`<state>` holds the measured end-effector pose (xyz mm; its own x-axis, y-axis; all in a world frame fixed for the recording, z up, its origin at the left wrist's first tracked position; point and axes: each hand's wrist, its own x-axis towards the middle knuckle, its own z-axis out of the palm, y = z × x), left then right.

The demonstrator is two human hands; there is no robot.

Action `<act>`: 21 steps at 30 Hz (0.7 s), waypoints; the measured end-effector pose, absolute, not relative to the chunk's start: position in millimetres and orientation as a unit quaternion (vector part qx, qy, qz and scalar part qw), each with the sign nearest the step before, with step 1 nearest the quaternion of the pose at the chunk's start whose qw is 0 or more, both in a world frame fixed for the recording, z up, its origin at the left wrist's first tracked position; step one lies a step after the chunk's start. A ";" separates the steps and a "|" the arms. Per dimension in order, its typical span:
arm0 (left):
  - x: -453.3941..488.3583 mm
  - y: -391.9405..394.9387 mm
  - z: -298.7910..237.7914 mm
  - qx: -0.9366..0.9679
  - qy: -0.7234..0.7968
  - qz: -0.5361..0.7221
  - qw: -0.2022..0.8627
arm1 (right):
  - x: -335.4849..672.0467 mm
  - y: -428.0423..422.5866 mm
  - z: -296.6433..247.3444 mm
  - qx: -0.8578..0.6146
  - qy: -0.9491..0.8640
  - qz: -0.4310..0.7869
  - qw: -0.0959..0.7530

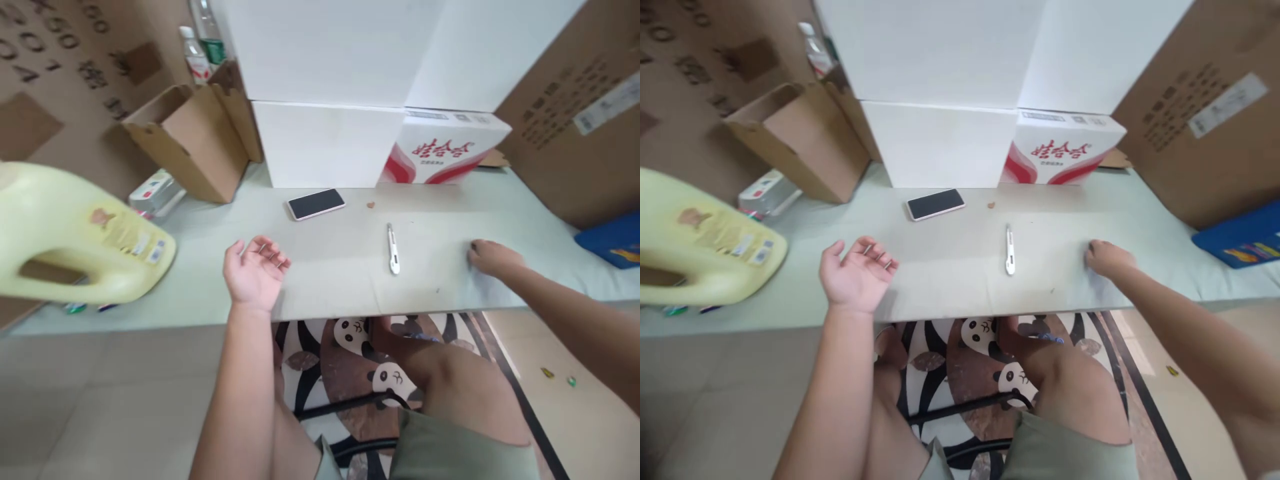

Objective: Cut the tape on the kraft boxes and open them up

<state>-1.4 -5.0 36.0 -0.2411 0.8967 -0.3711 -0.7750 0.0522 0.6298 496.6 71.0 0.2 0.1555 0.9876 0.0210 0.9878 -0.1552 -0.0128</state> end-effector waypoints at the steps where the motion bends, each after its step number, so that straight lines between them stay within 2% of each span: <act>1: -5.1 -7.5 37.2 0.076 0.377 0.691 0.612 | 483.5 75.5 11.1 -0.756 -0.655 0.001 -0.008; 4: -16.7 -13.2 40.4 0.064 0.355 0.700 0.616 | 423.3 86.3 30.7 -0.725 -0.688 0.018 -0.029; 11: -41.7 -25.1 44.8 0.036 0.265 0.716 0.645 | 191.2 115.2 28.0 -0.526 -0.845 0.090 0.039; 12: -44.9 -26.8 44.8 0.032 0.251 0.715 0.652 | 153.3 123.4 31.8 -0.487 -0.867 0.094 0.058; 16: -55.6 -31.0 45.0 0.023 0.251 0.725 0.641 | 10.5 165.3 66.5 -0.308 -0.924 0.020 0.226; 18: -58.0 -30.7 45.5 0.024 0.270 0.729 0.629 | -44.4 187.2 86.2 -0.286 -0.931 -0.019 0.228; 21: -56.1 -27.1 44.6 0.031 0.309 0.741 0.595 | -88.6 209.0 102.3 -0.331 -0.918 -0.011 0.216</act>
<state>-56.1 -27.1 44.6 -0.2894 0.9014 -0.3221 -0.8634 -0.1005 0.4944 -88.6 209.0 102.3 -0.6873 0.6039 0.4036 0.6134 0.7802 -0.1227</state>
